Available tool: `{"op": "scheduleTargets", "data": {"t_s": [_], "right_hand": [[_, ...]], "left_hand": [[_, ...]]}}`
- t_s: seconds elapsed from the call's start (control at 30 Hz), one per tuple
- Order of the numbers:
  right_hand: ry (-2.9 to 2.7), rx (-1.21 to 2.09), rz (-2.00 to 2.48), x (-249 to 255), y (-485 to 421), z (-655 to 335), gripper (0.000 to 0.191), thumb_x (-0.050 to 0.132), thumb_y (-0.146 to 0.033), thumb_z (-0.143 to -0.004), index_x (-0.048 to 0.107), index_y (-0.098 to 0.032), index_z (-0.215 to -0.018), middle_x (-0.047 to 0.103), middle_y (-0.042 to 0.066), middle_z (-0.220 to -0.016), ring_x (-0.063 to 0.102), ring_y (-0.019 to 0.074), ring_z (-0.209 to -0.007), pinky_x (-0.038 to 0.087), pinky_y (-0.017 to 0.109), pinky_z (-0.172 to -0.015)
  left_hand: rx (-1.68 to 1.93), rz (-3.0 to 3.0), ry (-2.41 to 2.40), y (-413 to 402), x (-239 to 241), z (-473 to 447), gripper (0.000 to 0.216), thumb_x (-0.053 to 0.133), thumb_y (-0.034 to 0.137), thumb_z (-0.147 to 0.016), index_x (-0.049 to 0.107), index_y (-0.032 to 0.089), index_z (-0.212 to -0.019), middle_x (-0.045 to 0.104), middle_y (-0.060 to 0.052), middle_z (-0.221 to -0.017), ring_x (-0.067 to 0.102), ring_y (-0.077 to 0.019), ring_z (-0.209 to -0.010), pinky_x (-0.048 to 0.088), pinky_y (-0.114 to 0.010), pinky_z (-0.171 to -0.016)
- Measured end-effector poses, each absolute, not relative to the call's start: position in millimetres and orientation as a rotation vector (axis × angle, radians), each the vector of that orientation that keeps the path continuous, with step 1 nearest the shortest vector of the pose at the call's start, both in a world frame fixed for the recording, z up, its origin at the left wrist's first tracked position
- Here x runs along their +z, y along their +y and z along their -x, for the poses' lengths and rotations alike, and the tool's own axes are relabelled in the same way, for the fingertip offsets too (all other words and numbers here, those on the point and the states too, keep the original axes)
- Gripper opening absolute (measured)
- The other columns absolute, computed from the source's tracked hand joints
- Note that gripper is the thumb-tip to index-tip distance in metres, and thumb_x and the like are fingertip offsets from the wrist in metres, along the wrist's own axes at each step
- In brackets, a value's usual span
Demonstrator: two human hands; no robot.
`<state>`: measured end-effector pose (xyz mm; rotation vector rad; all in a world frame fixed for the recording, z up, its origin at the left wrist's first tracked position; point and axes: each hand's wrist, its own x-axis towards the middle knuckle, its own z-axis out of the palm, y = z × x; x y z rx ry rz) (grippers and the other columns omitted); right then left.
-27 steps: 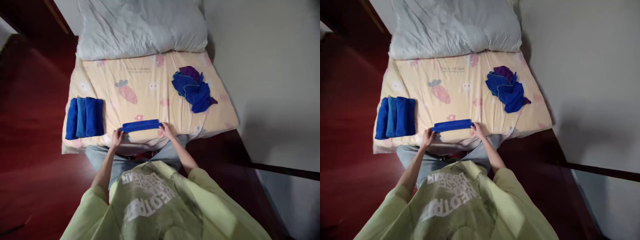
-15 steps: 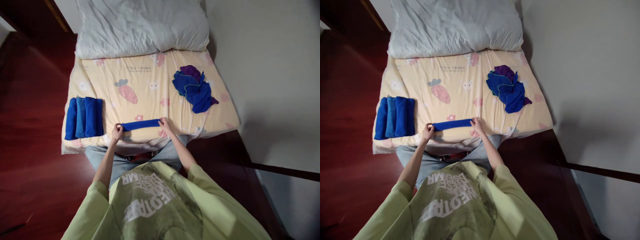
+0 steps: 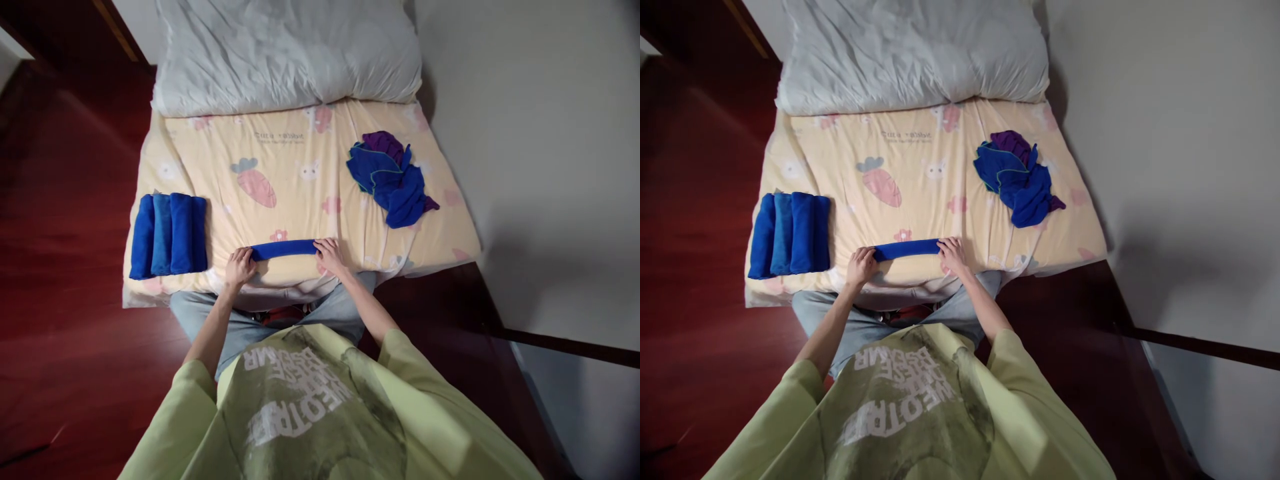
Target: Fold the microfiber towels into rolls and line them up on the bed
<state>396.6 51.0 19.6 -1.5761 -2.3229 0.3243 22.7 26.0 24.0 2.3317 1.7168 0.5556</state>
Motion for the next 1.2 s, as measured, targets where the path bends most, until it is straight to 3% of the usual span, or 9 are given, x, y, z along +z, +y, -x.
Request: {"op": "scheduleTargets", "data": {"t_s": [0.1,0.23,0.4,0.53,0.8,1.0,1.2], "right_hand": [[-2.416,0.301,1.555,23.2,50.6,-398.9,0.043,0.062,-0.023,-0.094,0.067,-0.014,-0.136,0.067,0.015,-0.136,0.054,0.0306,-0.126,0.039,0.047,-0.108],[-2.508,0.248,1.543,27.9,56.1,-400.3,0.042,0.063,-0.022,-0.095,0.066,-0.014,-0.136,0.067,0.016,-0.135,0.055,0.031,-0.125,0.039,0.046,-0.106],[-2.552,0.148,1.496,37.0,58.9,-401.6,0.034,0.059,-0.018,-0.096,0.071,-0.015,-0.127,0.073,0.015,-0.118,0.058,0.03,-0.111,0.04,0.045,-0.1],[-2.493,0.069,1.263,49.4,37.3,-385.4,0.027,0.06,-0.029,-0.098,0.074,-0.016,-0.117,0.073,0.012,-0.1,0.06,0.0275,-0.1,0.041,0.042,-0.094],[-2.496,0.405,0.864,42.1,-5.0,-224.1,0.021,0.059,-0.037,-0.102,0.076,-0.024,-0.104,0.069,0.009,-0.088,0.061,0.0268,-0.093,0.044,0.042,-0.085],[-2.591,0.534,0.874,23.1,21.8,-93.7,0.02,0.055,-0.02,-0.102,0.07,-0.024,-0.09,0.064,0.006,-0.086,0.055,0.0242,-0.091,0.041,0.039,-0.083],[-2.695,0.514,0.845,16.3,50.0,-40.3,0.024,0.049,-0.016,-0.104,0.066,-0.021,-0.088,0.064,0.007,-0.09,0.051,0.0241,-0.091,0.038,0.037,-0.079]], "left_hand": [[0.437,-2.436,1.684,30.0,28.1,-21.0,0.045,0.057,0.022,-0.086,0.062,0.011,-0.13,0.066,-0.02,-0.132,0.057,-0.0344,-0.125,0.046,-0.046,-0.102],[0.157,-2.564,1.626,45.0,36.2,-19.1,0.038,0.055,0.015,-0.088,0.065,0.009,-0.125,0.069,-0.022,-0.119,0.062,-0.0345,-0.113,0.047,-0.045,-0.094],[-0.066,-2.726,1.41,76.5,53.3,-1.8,0.029,0.047,0.01,-0.095,0.067,0.011,-0.116,0.069,-0.019,-0.104,0.064,-0.0299,-0.099,0.048,-0.041,-0.086],[-0.033,-2.853,1.217,121.9,74.5,31.2,0.03,0.043,0.01,-0.098,0.067,0.014,-0.116,0.069,-0.017,-0.109,0.064,-0.0247,-0.098,0.048,-0.036,-0.085],[-0.042,-2.629,0.93,247.0,104.7,92.2,0.026,0.044,0.022,-0.099,0.069,0.025,-0.101,0.068,-0.011,-0.106,0.061,-0.0241,-0.111,0.045,-0.04,-0.102],[-0.037,-2.526,0.855,302.8,82.6,132.5,0.019,0.048,0.024,-0.094,0.067,0.026,-0.09,0.068,-0.011,-0.099,0.06,-0.025,-0.107,0.046,-0.04,-0.1],[0.0,-2.511,0.854,326.3,50.4,165.9,0.015,0.051,0.024,-0.092,0.065,0.026,-0.086,0.068,-0.009,-0.097,0.06,-0.0252,-0.108,0.046,-0.041,-0.101]]}}
